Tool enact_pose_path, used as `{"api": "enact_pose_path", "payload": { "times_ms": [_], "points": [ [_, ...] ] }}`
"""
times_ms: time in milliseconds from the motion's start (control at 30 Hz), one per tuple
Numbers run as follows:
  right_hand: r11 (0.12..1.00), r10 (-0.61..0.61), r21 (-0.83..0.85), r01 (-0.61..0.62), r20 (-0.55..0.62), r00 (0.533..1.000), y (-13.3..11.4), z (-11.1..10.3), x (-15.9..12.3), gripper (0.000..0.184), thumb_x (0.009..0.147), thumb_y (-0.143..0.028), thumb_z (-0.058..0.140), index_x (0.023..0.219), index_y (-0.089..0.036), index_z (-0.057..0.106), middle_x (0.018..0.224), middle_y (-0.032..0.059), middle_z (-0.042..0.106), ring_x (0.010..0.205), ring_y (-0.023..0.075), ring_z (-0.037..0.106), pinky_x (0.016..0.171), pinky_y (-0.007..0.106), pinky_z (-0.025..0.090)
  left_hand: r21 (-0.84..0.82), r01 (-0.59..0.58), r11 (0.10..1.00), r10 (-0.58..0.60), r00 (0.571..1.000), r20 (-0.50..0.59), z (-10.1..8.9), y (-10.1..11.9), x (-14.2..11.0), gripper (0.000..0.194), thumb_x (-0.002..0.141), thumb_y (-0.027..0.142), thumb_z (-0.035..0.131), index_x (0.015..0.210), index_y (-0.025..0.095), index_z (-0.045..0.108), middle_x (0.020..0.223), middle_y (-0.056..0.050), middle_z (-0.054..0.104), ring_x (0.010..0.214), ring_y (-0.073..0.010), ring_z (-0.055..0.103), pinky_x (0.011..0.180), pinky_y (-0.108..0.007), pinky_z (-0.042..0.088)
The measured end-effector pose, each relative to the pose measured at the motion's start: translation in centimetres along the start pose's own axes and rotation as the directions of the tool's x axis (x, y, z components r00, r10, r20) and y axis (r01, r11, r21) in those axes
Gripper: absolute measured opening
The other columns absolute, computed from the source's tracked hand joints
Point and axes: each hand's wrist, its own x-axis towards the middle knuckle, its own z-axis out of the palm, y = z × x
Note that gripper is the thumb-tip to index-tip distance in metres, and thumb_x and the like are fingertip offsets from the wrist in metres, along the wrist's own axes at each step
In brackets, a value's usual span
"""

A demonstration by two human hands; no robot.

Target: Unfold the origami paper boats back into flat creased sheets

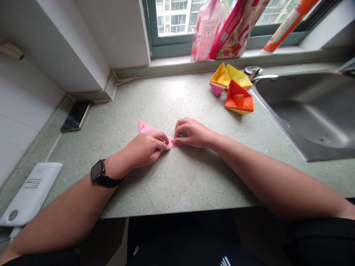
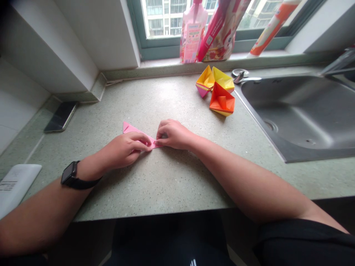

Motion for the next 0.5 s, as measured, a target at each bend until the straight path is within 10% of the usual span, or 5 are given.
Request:
{"api": "enact_pose_path", "payload": {
  "times_ms": [500],
  "points": [
    [1.000, -0.002, -0.003, 0.002, 0.007, 1.000, -0.20, -0.02, -0.06, 0.011, 0.090, -0.030, 0.085, 0.083, -0.023, 0.080, 0.096, 0.0051, 0.071, 0.096, 0.0214, 0.063, 0.094, 0.037, 0.047, -0.077, -0.009, 0.997, 0.009, 1.000, 0.001, -0.55, -0.02, 0.04, 0.036, 0.098, 0.004, 0.055, 0.113, 0.024, 0.082, 0.119, -0.006, 0.081, 0.112, -0.0216, 0.075, 0.100, -0.039, 0.061]
  ]
}}
